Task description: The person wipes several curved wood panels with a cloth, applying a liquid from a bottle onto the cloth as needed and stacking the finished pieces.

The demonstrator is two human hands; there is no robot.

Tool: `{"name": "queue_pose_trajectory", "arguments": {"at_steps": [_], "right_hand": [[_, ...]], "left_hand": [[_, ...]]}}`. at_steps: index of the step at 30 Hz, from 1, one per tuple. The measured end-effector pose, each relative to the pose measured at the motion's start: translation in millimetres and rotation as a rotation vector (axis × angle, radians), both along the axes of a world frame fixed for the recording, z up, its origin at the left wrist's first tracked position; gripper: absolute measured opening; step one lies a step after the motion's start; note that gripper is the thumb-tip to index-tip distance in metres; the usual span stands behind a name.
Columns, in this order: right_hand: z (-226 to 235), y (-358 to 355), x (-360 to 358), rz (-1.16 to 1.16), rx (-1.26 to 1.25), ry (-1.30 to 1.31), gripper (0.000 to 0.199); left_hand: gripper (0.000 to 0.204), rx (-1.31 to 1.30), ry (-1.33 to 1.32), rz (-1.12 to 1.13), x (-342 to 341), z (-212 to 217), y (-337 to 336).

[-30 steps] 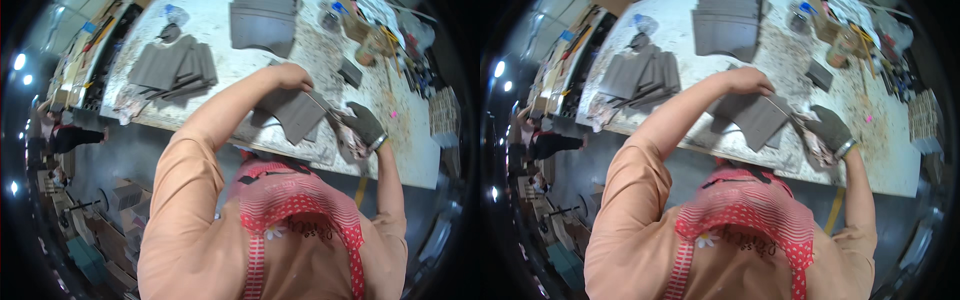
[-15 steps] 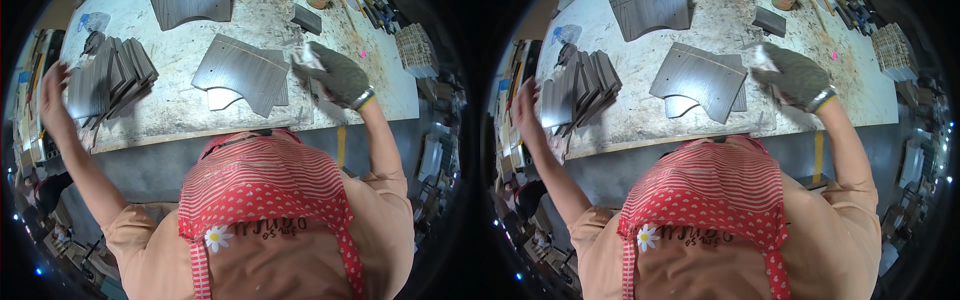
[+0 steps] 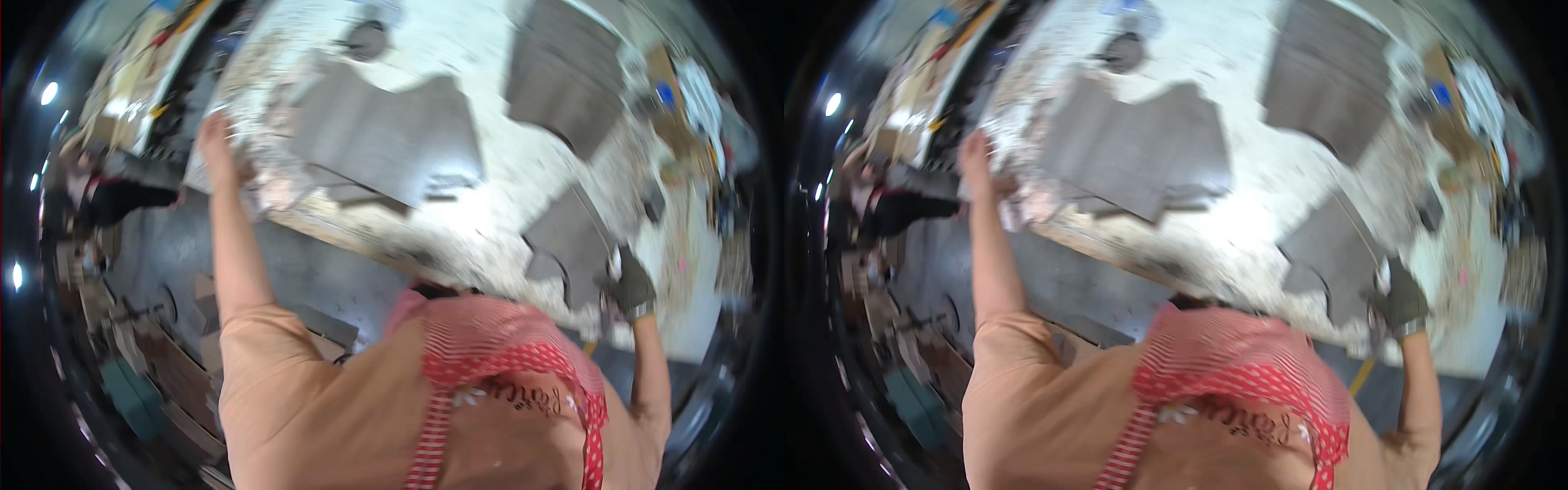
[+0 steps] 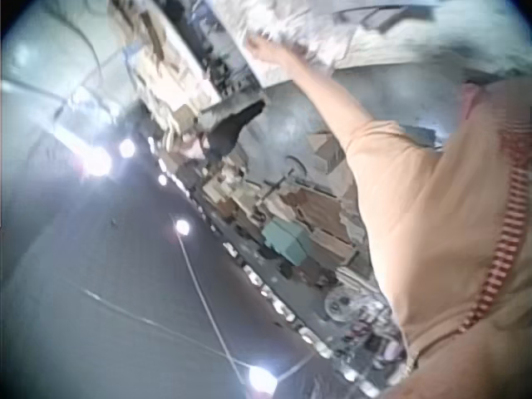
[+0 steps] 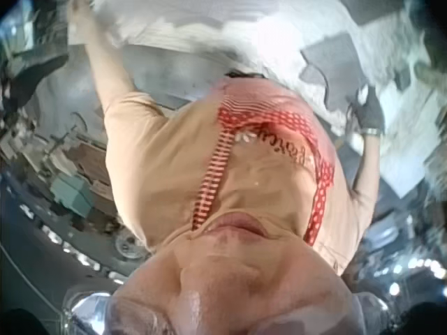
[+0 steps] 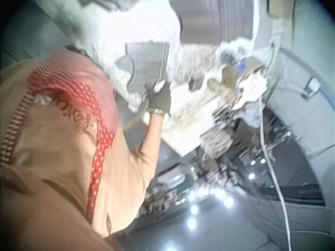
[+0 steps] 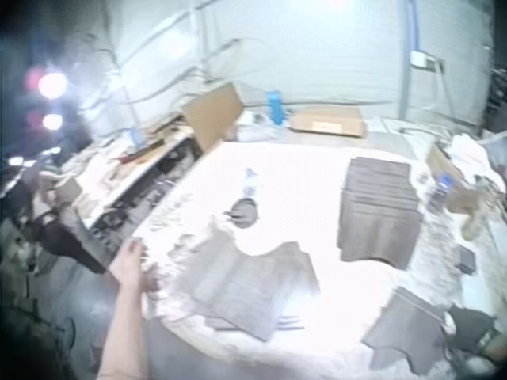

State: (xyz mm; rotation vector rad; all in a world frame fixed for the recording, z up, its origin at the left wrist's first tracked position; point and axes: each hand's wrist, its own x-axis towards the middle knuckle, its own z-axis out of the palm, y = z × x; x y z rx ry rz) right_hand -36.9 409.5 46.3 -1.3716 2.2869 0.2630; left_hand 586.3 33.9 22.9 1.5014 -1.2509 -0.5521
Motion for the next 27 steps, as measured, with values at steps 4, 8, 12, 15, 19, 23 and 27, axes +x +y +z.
{"name": "queue_pose_trajectory", "arguments": {"at_steps": [4,8,12,15,19,23,27], "right_hand": [[-25,19,-17,0.038,-0.093,-0.019,0.094],[-3,10,1,-0.049,0.011,-0.006,0.095],[-8,12,-8,0.025,0.038,0.020,0.093],[-8,6,-13,0.127,0.038,0.087,0.092],[3,1,-4,0.068,0.097,0.126,0.078],[-2,9,-13,0.111,-0.074,0.053,0.075],[9,10,-9,0.122,0.019,0.065,0.071]], "left_hand": [[0.020,0.027,-0.278,-0.056,-11,-15,-33],[0.020,0.024,-0.484,-0.207,-47,-9,-43],[0.032,0.035,-0.881,-0.372,-86,-18,-52],[0.048,0.114,-1.059,-0.495,-76,-51,-75],[0.059,0.113,-1.074,-0.401,-65,-18,-81],[0.050,0.077,-0.113,-0.240,-22,56,-45],[0.045,-0.079,0.130,-0.303,-64,115,52]]}}
